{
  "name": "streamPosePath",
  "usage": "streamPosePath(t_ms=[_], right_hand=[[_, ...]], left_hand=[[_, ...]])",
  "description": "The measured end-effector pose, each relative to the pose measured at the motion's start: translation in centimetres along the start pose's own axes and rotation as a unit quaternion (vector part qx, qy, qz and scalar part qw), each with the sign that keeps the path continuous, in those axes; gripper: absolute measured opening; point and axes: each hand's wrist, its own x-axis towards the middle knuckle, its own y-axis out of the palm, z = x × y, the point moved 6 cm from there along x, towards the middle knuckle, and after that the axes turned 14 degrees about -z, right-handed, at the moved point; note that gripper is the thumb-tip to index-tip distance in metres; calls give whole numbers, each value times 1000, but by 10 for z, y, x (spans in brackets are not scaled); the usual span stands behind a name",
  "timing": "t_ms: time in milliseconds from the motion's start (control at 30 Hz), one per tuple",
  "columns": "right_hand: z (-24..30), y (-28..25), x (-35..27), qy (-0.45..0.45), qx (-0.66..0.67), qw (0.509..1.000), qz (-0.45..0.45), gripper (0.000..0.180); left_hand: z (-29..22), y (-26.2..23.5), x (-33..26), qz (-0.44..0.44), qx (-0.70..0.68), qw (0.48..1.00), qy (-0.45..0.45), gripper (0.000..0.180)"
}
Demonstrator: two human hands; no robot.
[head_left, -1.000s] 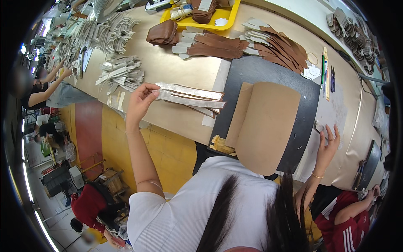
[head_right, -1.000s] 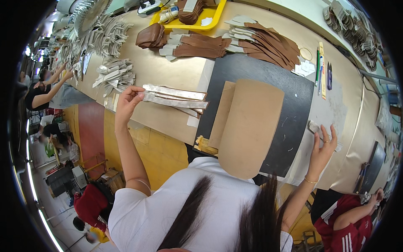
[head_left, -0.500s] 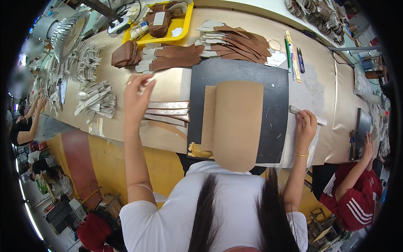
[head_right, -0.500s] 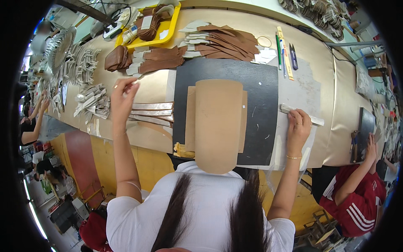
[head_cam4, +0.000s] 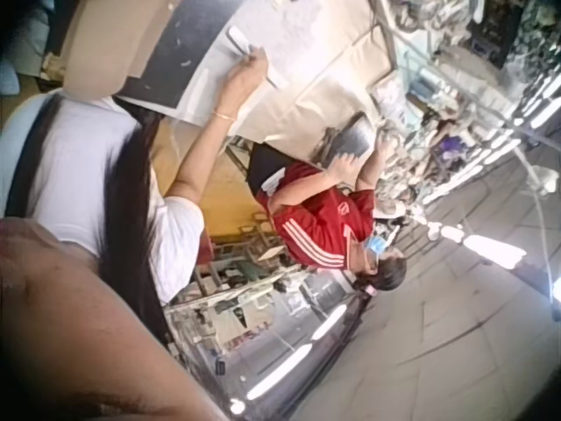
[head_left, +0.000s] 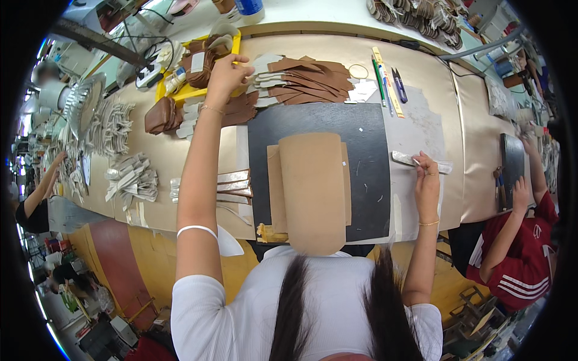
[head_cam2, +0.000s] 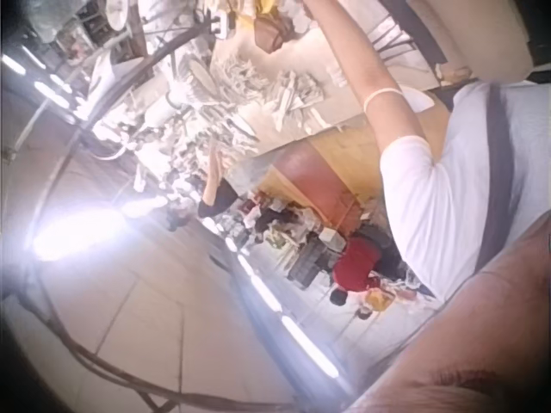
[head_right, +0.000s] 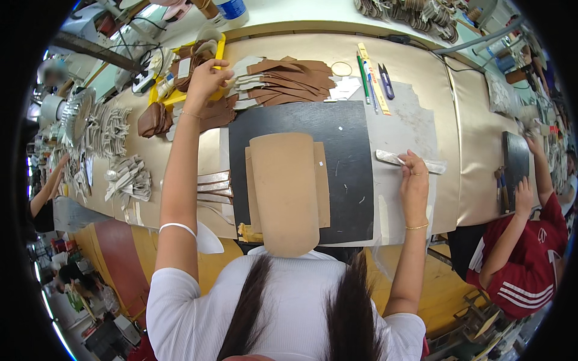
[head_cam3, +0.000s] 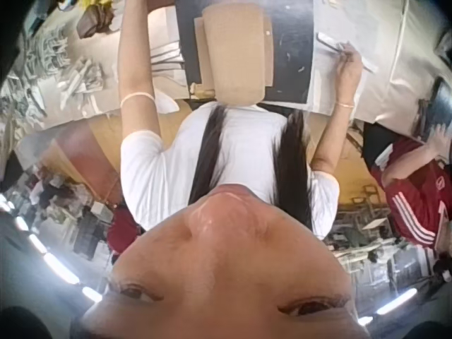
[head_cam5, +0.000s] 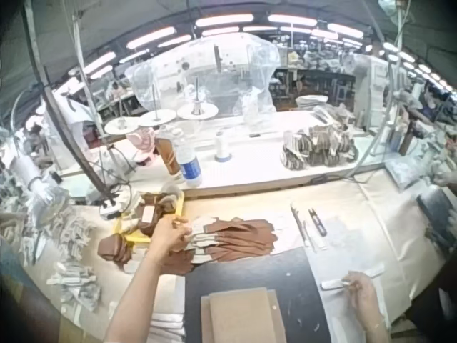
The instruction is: The person repeatedly picks up a brown leather piece and a white strip, wraps the strip around the leather, and places the assembled unit on the table. The process is repeated continuously with items from nearby piles.
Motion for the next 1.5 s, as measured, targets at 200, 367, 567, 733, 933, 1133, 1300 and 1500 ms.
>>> streamPosePath(t_ms=[200, 367, 567, 733, 933, 1133, 1300, 1500], right_hand=[[-10, -27, 13, 47, -29, 997, -57, 12], [-34, -58, 15, 58, 7, 992, -112, 14], [-64, -96, 20, 107, 141, 958, -225, 24], [-62, -116, 28, 81, 132, 952, -266, 25], [-38, -109, 31, 77, 129, 956, -251, 29], [-13, -112, 28, 129, 160, 950, -237, 32], [28, -94, 42, 154, 179, 947, -217, 34], [63, -80, 54, 116, 236, 946, -190, 30]], left_hand=[[13, -7, 3, 28, -100, 994, -15, 34], [19, -59, -7, 19, 28, 999, -3, 29], [106, -134, -44, -27, 201, 976, -74, 24], [133, -141, -72, -138, 290, 947, -35, 33], [159, -148, -76, -167, 133, 968, -133, 19], [70, -146, -95, -101, 39, 990, -86, 13], [-74, -138, -166, -45, -214, 976, -14, 18], [-135, -103, -227, 180, -480, 854, 93, 18]])
